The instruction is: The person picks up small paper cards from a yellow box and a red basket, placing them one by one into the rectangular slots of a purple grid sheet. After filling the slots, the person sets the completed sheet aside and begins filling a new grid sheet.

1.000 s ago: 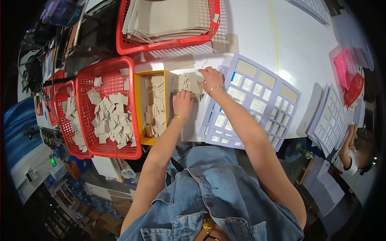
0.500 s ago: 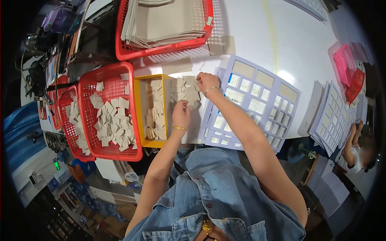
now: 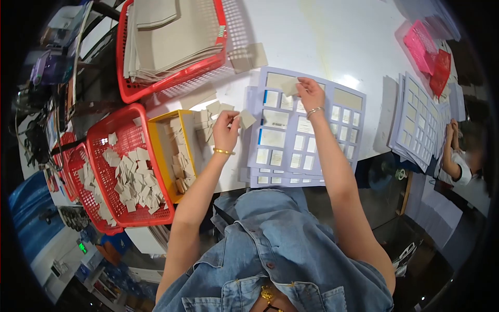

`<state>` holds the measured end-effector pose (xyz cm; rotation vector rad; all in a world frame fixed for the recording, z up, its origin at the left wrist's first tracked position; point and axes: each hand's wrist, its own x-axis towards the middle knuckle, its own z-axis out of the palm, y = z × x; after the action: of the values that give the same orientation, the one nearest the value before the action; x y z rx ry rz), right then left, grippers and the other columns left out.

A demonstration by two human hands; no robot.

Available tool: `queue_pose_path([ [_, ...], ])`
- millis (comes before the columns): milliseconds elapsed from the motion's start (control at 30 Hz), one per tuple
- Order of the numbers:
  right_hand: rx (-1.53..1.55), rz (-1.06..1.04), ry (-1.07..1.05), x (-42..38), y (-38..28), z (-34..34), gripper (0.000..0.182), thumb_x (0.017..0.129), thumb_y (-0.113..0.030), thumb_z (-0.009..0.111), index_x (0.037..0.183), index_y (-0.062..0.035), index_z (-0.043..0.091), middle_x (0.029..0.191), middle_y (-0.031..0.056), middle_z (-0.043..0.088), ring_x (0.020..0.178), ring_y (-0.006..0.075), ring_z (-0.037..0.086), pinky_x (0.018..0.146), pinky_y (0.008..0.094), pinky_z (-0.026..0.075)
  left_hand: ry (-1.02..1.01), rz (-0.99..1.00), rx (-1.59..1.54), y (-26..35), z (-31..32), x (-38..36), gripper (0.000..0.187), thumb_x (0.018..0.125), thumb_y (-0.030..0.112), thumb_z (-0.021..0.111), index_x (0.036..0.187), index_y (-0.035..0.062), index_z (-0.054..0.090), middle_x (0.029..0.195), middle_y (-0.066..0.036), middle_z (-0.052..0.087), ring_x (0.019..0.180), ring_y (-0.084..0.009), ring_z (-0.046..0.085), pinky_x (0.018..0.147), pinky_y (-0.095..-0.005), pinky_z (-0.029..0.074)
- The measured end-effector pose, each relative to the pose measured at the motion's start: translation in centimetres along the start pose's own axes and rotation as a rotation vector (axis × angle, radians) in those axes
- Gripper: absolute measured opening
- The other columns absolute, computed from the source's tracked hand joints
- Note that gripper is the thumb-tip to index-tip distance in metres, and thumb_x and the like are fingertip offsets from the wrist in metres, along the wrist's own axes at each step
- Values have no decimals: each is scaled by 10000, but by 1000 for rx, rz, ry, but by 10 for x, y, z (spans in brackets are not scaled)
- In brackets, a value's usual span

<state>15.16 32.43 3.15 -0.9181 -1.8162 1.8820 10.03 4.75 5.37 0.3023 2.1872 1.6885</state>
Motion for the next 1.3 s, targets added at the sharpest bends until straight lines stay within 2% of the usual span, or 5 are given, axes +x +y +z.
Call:
queue_pose_path([
  [167,-345,56,-110,-6,-1,-44,149,852,-83,653,995,-44,659,838,56,687,710,128,641,618,259,513,-202,196,249,-2,47,68,85,880,33,603,963,17,608,811,-50,650,638,-106,607,509,-248,485],
  [300,-495,-3,-185,-7,12,-32,132,849,-106,648,973,-68,672,839,72,701,703,161,650,646,285,514,-344,63,412,9,72,98,92,828,60,610,914,43,638,850,-122,660,748,-273,639,672,-366,501],
  [733,-675,0,-314,5,22,-11,121,841,-105,615,942,-101,681,890,71,682,752,228,649,681,335,520,-361,328,662,-17,91,114,97,825,70,606,904,53,659,910,-100,641,839,-296,626,713,-385,508],
  [1000,-1041,-326,-251,-16,17,-1,91,785,-102,650,838,-157,699,935,56,550,884,246,589,753,387,499,-374,573,949,-9,87,83,263,737,4,581,949,129,674,968,-27,620,907,-259,594,756,-378,478],
  [1300,-1474,-308,-420,-17,0,6,203,825,-117,567,888,-220,729,917,35,562,980,216,549,869,386,394,-118,461,580,-23,45,36,295,764,-13,569,1030,97,630,1071,-75,615,1014,-301,556,853,-424,434],
])
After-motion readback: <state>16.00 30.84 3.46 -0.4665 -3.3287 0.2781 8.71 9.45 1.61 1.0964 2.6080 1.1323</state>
